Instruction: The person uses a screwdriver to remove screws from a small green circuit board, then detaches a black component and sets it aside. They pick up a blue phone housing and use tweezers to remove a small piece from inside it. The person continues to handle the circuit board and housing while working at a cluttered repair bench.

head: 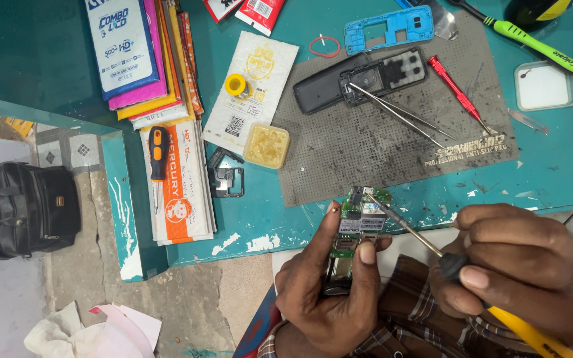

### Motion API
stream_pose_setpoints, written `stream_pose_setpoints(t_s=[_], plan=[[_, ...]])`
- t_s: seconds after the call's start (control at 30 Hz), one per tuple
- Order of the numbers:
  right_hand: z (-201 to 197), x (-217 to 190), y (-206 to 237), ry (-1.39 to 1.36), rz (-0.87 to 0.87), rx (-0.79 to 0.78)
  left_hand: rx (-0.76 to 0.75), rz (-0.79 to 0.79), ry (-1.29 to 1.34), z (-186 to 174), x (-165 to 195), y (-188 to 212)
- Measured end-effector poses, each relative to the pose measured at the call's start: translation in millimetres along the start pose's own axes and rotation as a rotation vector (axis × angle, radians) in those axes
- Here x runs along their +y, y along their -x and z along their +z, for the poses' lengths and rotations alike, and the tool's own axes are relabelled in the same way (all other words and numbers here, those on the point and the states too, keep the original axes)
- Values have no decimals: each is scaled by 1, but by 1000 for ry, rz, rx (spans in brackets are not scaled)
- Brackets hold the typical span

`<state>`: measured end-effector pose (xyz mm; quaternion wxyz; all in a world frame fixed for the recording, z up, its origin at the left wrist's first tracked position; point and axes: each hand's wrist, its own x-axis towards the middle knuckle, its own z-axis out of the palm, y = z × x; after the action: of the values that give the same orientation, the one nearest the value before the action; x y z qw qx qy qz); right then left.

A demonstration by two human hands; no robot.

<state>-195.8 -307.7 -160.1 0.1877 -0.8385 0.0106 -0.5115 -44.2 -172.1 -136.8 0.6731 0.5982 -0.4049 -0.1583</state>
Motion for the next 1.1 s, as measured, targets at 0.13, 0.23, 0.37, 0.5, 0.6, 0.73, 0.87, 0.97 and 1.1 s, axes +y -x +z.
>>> stream_pose_setpoints(t_s=[0.13, 0.23, 0.37, 0.5, 0.6, 0.73, 0.87, 0.97, 1.1], plan=[[1, -1, 1, 16, 6, 44, 0, 15, -18, 0, 0, 0], [-1, -5, 1, -15, 57, 15, -9, 8, -5, -1, 0, 0], [-4, -4, 0, -31, 40, -22, 2, 1, -8, 0, 1, 1], [-5, -3, -2, -28, 11, 1, -7, 4, -12, 0, 2, 2], [-8, -5, -1, -28, 30, -56, -15, 4, -23, -1, 3, 1], [-10, -7, 0, -11, 13, -73, -6, -1, -39, -1, 4, 2], [-10, -11, -1, -3, 39, -88, -21, 21, -52, -2, 3, 2], [-10, -12, -2, -3, 57, -70, -23, 29, -55, -2, 2, 2], [-7, -12, -4, 1, 42, -64, -17, 37, -66, -2, 3, 2]])
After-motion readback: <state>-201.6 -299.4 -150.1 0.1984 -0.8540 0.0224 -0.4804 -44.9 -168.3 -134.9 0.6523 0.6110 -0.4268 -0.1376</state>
